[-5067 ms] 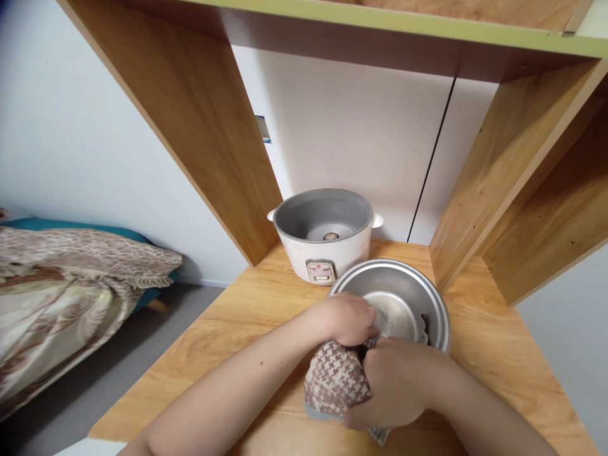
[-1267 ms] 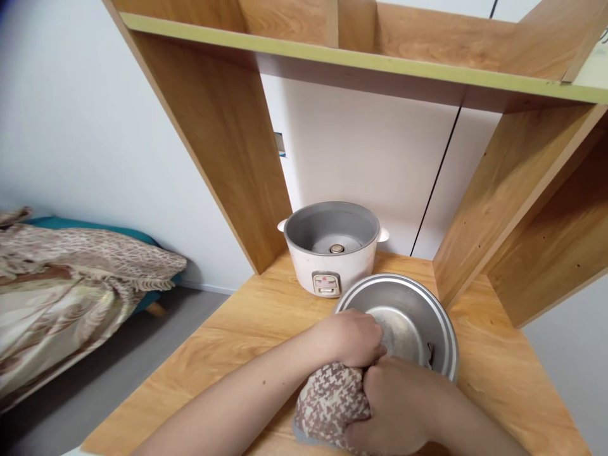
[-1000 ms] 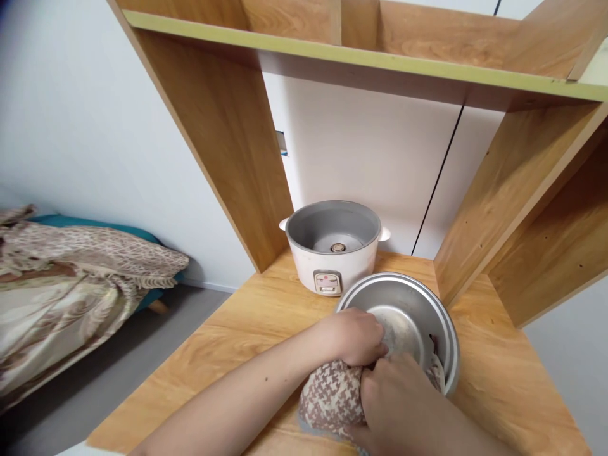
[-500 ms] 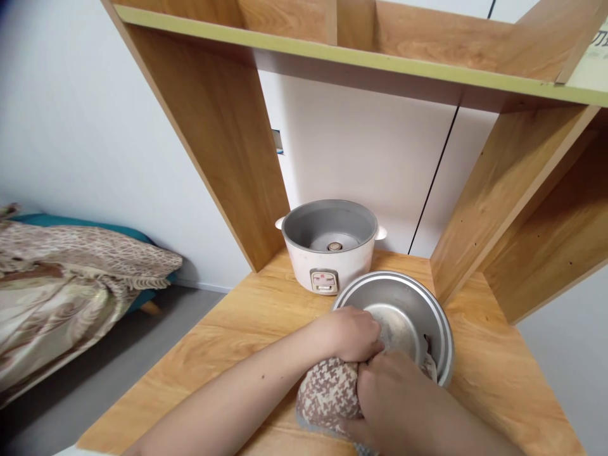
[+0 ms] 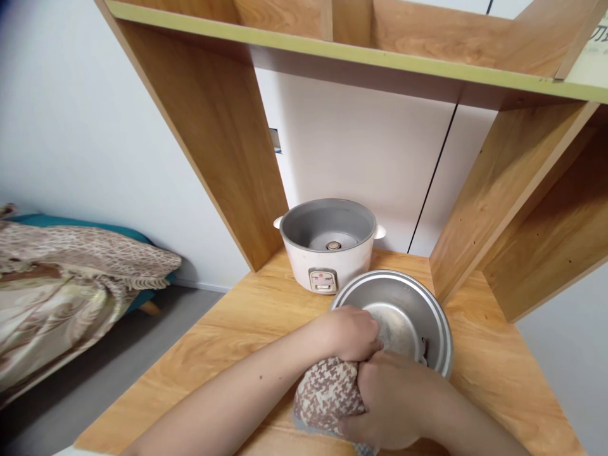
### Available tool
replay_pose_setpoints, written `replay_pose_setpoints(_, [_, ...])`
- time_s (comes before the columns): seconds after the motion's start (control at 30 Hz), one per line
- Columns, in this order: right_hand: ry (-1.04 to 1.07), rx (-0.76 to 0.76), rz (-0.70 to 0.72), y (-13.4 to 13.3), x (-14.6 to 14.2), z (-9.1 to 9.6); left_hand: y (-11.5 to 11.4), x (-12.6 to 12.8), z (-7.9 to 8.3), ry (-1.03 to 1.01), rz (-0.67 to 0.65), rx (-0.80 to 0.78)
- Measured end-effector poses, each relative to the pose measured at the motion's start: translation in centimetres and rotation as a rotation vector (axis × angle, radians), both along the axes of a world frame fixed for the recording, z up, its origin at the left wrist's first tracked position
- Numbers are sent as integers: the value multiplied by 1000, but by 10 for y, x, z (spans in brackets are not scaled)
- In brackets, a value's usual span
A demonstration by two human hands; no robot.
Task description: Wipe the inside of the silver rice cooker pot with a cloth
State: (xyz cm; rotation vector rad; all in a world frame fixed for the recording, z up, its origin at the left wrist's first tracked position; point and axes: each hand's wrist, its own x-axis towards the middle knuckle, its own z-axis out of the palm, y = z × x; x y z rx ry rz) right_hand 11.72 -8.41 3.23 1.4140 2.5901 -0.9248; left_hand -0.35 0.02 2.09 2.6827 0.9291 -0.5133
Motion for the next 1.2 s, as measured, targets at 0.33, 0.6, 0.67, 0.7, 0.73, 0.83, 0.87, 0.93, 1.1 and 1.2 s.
replay_pose_setpoints(0.33, [-47,58,-5,-2,-1,-1,2,1,-4,-16,1,-8])
replay_pose_setpoints(0.6, [-40,25,7,-1,0,3,2,1,-4,-17,-17,1])
replay_pose_setpoints(0.67, [-67,83,11,-3,-2,1,2,1,-5,-20,-17,2])
replay_pose_setpoints(0.7, [-89,106,14,-4,-2,1,3,1,-6,-22,-18,2])
replay_pose_setpoints(0.73, [-110,124,19,-4,-3,0,3,1,-6,-25,-19,2])
replay_pose_setpoints(0.83, [-135,166,27,-5,-4,-2,4,1,-6,-28,-17,2])
replay_pose_setpoints(0.87, [-141,170,21,-4,-4,-3,4,1,-5,-29,-15,3])
replay_pose_setpoints(0.93, [-154,164,9,-4,-3,-3,3,1,-4,-28,-11,5])
replay_pose_setpoints(1.1, [-26,97,14,-1,0,-1,2,0,-2,-13,-15,-10])
replay_pose_setpoints(1.2, [43,48,46,-1,1,-2,1,0,-1,-12,-15,-14])
